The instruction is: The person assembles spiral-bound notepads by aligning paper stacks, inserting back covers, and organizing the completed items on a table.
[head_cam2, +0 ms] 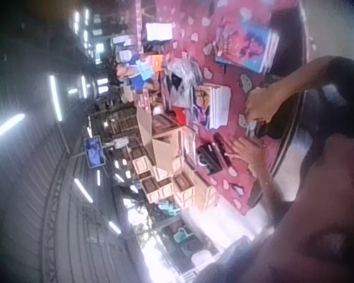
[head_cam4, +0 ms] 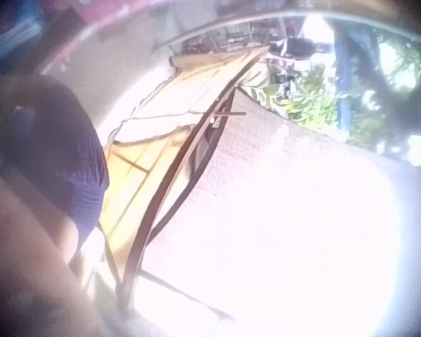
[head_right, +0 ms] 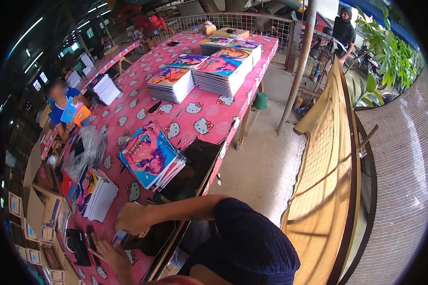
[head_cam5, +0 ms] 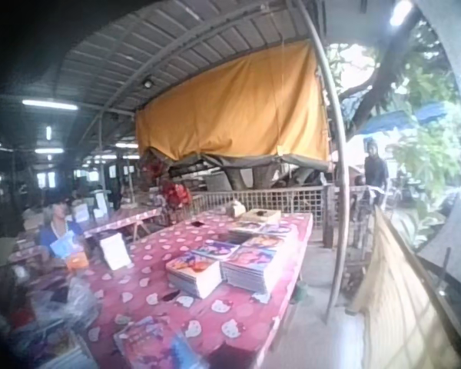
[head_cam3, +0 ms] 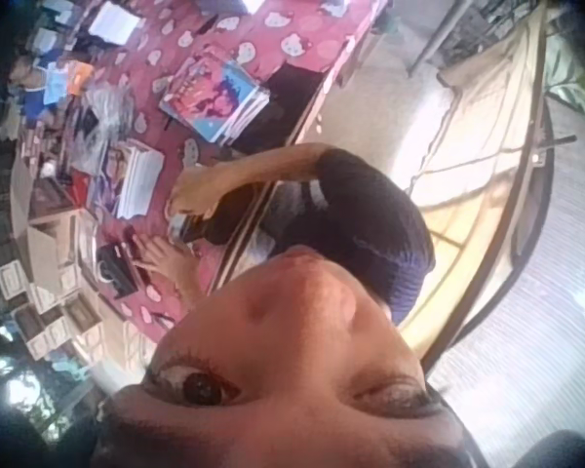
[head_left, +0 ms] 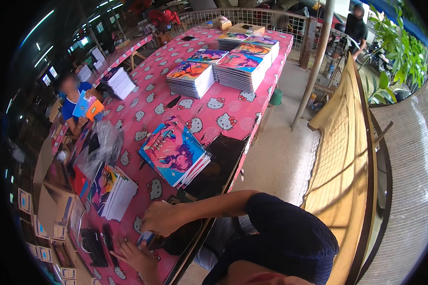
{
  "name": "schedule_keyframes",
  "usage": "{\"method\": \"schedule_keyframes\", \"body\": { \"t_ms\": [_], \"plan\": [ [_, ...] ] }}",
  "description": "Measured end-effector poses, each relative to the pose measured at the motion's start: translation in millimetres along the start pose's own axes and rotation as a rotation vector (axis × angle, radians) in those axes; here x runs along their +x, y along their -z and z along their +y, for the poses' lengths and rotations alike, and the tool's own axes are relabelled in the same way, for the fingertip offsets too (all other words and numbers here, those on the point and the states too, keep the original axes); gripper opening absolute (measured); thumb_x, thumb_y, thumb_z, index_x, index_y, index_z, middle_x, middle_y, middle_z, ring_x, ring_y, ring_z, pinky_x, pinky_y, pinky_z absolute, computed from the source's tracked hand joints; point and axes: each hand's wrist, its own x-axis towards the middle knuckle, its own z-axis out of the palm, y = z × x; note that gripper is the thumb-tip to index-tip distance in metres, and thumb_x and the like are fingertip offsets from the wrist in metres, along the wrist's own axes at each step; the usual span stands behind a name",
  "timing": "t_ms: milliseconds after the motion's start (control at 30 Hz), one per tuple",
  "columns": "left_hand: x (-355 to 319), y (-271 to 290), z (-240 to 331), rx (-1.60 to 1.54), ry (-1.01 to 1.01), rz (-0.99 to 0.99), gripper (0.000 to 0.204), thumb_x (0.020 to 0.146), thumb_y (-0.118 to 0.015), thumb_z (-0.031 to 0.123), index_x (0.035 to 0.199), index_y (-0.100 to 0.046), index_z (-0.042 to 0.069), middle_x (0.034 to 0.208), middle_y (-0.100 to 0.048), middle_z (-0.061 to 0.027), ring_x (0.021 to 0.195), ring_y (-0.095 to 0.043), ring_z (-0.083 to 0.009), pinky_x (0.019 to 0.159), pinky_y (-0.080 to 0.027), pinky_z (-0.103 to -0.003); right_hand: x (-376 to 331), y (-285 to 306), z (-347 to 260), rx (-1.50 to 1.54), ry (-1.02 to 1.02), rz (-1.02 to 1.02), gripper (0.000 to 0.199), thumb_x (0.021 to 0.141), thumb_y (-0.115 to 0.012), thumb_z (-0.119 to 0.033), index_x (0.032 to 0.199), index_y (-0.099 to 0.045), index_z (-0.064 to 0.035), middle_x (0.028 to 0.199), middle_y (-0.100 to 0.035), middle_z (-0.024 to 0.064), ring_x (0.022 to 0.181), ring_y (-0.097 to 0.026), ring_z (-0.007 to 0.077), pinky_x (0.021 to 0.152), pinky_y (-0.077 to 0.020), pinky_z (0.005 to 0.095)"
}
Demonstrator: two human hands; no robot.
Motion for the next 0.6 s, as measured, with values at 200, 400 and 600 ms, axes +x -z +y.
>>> {"method": "schedule_keyframes", "body": {
  "t_ms": [200, 400, 600],
  "plan": [
    [-33, -7, 75, 0.277, 0.127, -0.282, 0.085, 0.101, -0.039, 0.057, 0.154, -0.023, -0.007, 0.163, -0.019, -0.028, 0.153, -0.014, -0.0447, 0.12, -0.006, -0.066, 4, 6, -1, -0.007, -0.039, -0.079, 0.029, 0.076, -0.068, -0.018, 0.103, -0.072, -0.0084, 0.093, -0.073, 0.0109, 0.088, -0.07, 0.0329, 0.075, -0.0545, 0.0443],
    [-22, -18, 51, 0.132, 0.04, -0.068, 0.085, 0.102, -0.04, 0.056, 0.151, -0.025, -0.012, 0.159, -0.021, -0.0345, 0.152, -0.012, -0.0491, 0.12, -0.005, -0.064, 3, 10, 1, -0.005, 0.007, -0.197, 0.049, 0.071, -0.082, -0.022, 0.115, -0.067, -0.0101, 0.107, -0.071, 0.0104, 0.099, -0.069, 0.032, 0.08, -0.054, 0.0456],
    [-56, -34, 51, 0.163, -0.079, 0.018, 0.086, 0.103, -0.035, 0.057, 0.151, -0.024, -0.013, 0.158, -0.023, -0.035, 0.15, -0.019, -0.0499, 0.12, -0.008, -0.065, 5, 7, 3, 0.041, 0.046, -0.151, 0.054, 0.07, -0.084, -0.02, 0.119, -0.063, -0.0093, 0.107, -0.07, 0.0102, 0.103, -0.068, 0.0332, 0.083, -0.0531, 0.0461]
  ]
}}
